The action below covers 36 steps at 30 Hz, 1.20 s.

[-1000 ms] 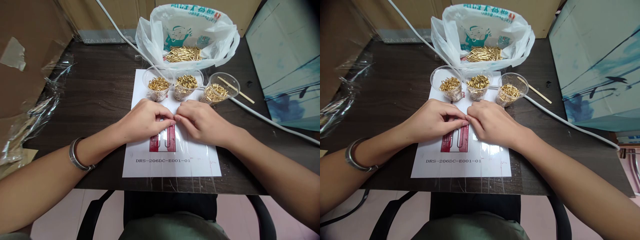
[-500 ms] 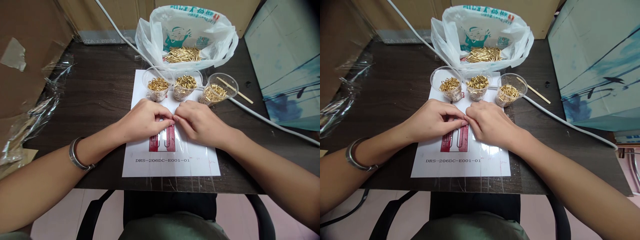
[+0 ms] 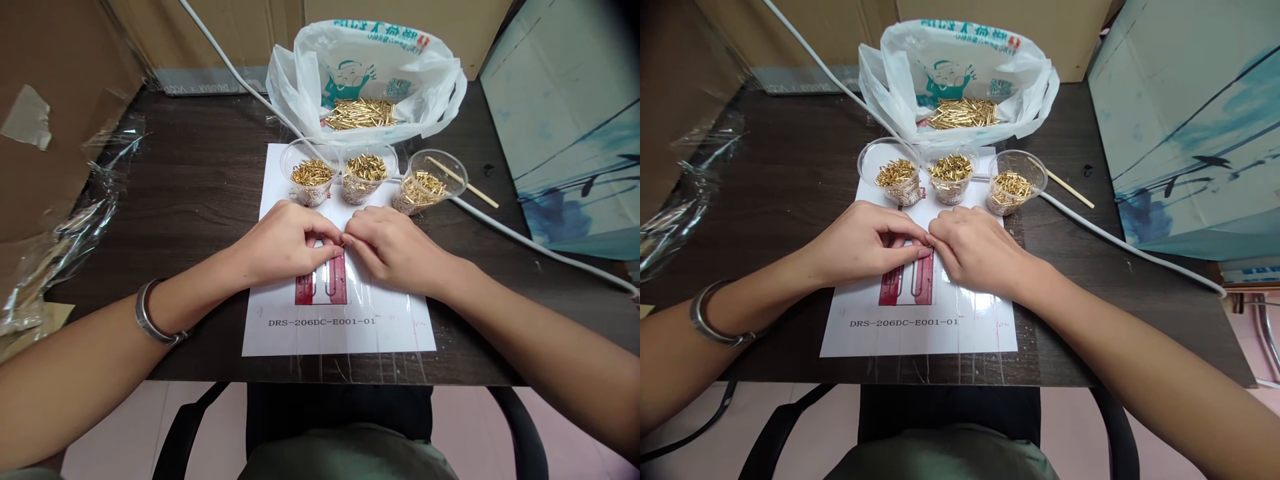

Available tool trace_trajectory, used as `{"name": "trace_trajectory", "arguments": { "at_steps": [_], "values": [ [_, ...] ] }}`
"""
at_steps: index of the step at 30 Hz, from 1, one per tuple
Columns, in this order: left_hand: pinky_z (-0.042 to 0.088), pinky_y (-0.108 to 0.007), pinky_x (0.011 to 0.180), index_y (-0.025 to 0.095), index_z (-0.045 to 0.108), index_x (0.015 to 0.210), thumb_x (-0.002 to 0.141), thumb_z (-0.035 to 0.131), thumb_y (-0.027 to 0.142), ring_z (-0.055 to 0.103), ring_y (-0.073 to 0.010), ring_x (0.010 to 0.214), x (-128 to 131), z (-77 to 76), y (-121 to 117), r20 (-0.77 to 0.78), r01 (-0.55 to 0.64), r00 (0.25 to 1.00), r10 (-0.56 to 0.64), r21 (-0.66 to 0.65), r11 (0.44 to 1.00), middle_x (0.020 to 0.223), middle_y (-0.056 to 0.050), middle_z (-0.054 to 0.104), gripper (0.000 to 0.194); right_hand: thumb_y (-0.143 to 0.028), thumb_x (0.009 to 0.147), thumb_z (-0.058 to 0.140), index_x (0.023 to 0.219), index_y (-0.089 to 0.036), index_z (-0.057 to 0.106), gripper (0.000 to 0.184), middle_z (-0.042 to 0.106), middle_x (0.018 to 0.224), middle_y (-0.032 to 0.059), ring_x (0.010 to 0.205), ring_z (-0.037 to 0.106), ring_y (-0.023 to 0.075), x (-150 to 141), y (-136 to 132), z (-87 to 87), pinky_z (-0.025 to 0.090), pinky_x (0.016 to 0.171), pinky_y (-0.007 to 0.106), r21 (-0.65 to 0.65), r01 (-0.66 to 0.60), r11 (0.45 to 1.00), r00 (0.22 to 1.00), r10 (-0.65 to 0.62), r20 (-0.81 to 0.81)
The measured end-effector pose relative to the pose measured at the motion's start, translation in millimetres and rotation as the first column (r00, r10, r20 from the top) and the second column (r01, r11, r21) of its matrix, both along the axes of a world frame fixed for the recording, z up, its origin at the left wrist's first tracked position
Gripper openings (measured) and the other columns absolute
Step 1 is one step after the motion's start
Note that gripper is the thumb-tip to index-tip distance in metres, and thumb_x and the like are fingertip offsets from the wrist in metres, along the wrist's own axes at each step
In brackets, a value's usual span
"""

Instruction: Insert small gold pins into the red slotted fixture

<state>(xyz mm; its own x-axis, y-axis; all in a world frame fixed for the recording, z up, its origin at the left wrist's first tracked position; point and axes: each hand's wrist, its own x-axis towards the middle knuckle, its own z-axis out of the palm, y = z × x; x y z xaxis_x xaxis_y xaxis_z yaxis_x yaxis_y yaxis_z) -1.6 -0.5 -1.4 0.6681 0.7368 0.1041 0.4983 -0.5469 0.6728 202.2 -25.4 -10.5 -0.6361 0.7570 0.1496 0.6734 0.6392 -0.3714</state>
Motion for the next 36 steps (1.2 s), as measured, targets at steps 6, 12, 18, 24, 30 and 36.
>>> {"name": "trace_trajectory", "arguments": {
  "at_steps": [6, 12, 18, 24, 30, 36],
  "values": [
    [0.040, -0.021, 0.059, 0.020, 0.078, 0.087, 0.076, 0.070, 0.022, 0.055, -0.0082, 0.059, 0.5, 1.6, -0.9, -0.004, 0.028, 1.000, -0.028, 0.025, 0.999, 0.074, 0.001, 0.072, 0.013, -0.032, 0.100, 0.033, 0.078, -0.015, 0.059, 0.037, 0.053, 0.073, 0.0044, 0.073, 0.047, 0.0168, 4.5, -3.7, 7.9, 0.034, 0.071, 0.032, -0.036, 0.003, 0.999, 0.999, -0.004, -0.034],
    [0.041, -0.022, 0.061, 0.018, 0.078, 0.088, 0.082, 0.064, 0.021, 0.057, -0.0090, 0.063, 1.6, 1.2, -2.3, 0.014, 0.002, 1.000, -0.001, -0.025, 1.000, 0.077, 0.000, 0.073, 0.016, -0.032, 0.094, 0.049, 0.088, -0.014, 0.065, 0.024, 0.065, 0.080, 0.0048, 0.075, 0.056, 0.0164, 9.4, -8.7, 11.7, 0.039, 0.071, 0.030, -0.028, 0.103, 0.994, 0.978, -0.106, -0.179],
    [0.038, -0.022, 0.054, 0.017, 0.075, 0.084, 0.085, 0.060, 0.026, 0.054, -0.0085, 0.057, 0.8, 0.1, -4.3, 0.038, -0.095, 0.994, 0.101, -0.142, 0.985, 0.067, 0.001, 0.067, 0.018, -0.028, 0.086, 0.060, 0.085, -0.016, 0.070, 0.015, 0.071, 0.079, 0.0021, 0.073, 0.063, 0.0147, 5.3, -7.9, 6.6, 0.043, 0.069, 0.027, -0.049, 0.108, 0.993, 0.963, -0.116, -0.244],
    [0.038, -0.021, 0.054, 0.016, 0.073, 0.081, 0.084, 0.060, 0.023, 0.051, -0.0076, 0.057, 2.1, -0.5, -4.8, 0.066, -0.131, 0.988, 0.138, -0.101, 0.986, 0.068, 0.002, 0.064, 0.015, -0.028, 0.084, 0.062, 0.092, -0.017, 0.072, 0.016, 0.074, 0.086, 0.0014, 0.078, 0.066, 0.0158, 2.0, -9.8, 3.8, 0.045, 0.072, 0.028, -0.103, 0.145, 0.984, 0.959, -0.166, -0.231],
    [0.039, -0.021, 0.056, 0.015, 0.072, 0.082, 0.084, 0.059, 0.021, 0.053, -0.0083, 0.060, 2.1, -0.5, -5.0, 0.053, -0.128, 0.990, 0.131, -0.045, 0.991, 0.071, 0.001, 0.065, 0.014, -0.019, 0.081, 0.060, 0.092, -0.018, 0.072, 0.017, 0.075, 0.089, 0.0016, 0.080, 0.068, 0.0179, -0.3, -8.7, 1.9, 0.045, 0.075, 0.029, -0.095, 0.118, 0.988, 0.967, -0.136, -0.215],
    [0.037, -0.020, 0.056, 0.015, 0.072, 0.081, 0.084, 0.060, 0.019, 0.052, -0.0075, 0.060, 2.6, -0.3, -5.2, 0.046, -0.113, 0.993, 0.111, 0.037, 0.993, 0.070, 0.001, 0.064, 0.013, -0.016, 0.077, 0.058, 0.096, -0.014, 0.069, 0.022, 0.074, 0.089, 0.0056, 0.079, 0.067, 0.0220, 1.3, -8.3, 2.6, 0.044, 0.077, 0.035, 0.026, 0.090, 0.996, 0.990, -0.087, -0.110]
  ]
}}
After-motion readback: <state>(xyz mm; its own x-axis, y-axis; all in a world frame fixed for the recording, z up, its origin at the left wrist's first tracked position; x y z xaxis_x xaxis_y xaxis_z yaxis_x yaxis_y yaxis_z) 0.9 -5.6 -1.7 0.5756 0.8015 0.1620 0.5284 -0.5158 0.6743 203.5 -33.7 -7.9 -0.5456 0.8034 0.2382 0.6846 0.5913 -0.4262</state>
